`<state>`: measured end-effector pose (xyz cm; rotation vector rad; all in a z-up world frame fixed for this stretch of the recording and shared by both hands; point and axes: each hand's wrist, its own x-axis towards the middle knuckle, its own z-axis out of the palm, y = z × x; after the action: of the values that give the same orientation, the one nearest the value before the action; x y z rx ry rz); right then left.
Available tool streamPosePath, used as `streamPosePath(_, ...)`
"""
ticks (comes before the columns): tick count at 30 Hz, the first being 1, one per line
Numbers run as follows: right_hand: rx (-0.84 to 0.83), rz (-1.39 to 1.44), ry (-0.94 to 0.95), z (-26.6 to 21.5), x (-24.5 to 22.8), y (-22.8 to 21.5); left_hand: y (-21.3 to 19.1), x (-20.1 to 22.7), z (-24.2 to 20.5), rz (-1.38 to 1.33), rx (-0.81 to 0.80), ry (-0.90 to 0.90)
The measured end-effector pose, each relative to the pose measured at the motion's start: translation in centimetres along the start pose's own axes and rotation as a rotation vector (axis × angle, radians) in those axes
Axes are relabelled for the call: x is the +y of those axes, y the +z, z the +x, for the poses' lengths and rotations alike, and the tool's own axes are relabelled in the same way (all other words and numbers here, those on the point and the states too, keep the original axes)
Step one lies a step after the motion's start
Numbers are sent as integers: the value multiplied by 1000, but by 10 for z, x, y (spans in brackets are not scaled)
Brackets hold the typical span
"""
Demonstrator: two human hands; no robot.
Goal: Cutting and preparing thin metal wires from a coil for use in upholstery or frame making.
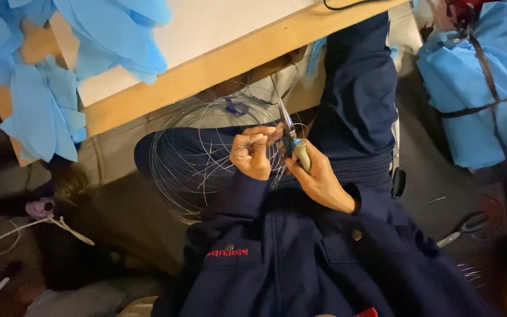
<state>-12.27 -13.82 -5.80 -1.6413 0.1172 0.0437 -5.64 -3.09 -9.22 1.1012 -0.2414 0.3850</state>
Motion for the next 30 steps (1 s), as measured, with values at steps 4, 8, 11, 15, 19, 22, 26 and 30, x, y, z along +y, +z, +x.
streamPosePath(4, 13, 102, 65, 3, -9, 4, 6, 4, 1, 17, 14, 24)
streamPosePath(8, -2, 77, 67, 5, -20, 5, 4, 1, -1, -4, 42, 11)
streamPosePath(11, -15, 59, 67, 5, -17, 4, 6, 2, 0, -3, 52, 15)
streamPosePath(15, -15, 31, 59, 2, -5, 4, 5, 3, 0, 6, 48, 14)
streamPosePath(19, -18, 19, 43, 2, -13, 6, 8, 5, 2, 25, 46, 45)
streamPosePath(22, -2, 3, 48, 1, -5, 7, 8, 7, 2, 154, 35, 89)
streamPosePath(26, 76, 398, 127, 2, 15, 14, -1, 0, -3, -41, 35, -33)
streamPosePath(30, 91, 555, 142, 4, 4, 18, -11, -14, -8, -161, 65, -135)
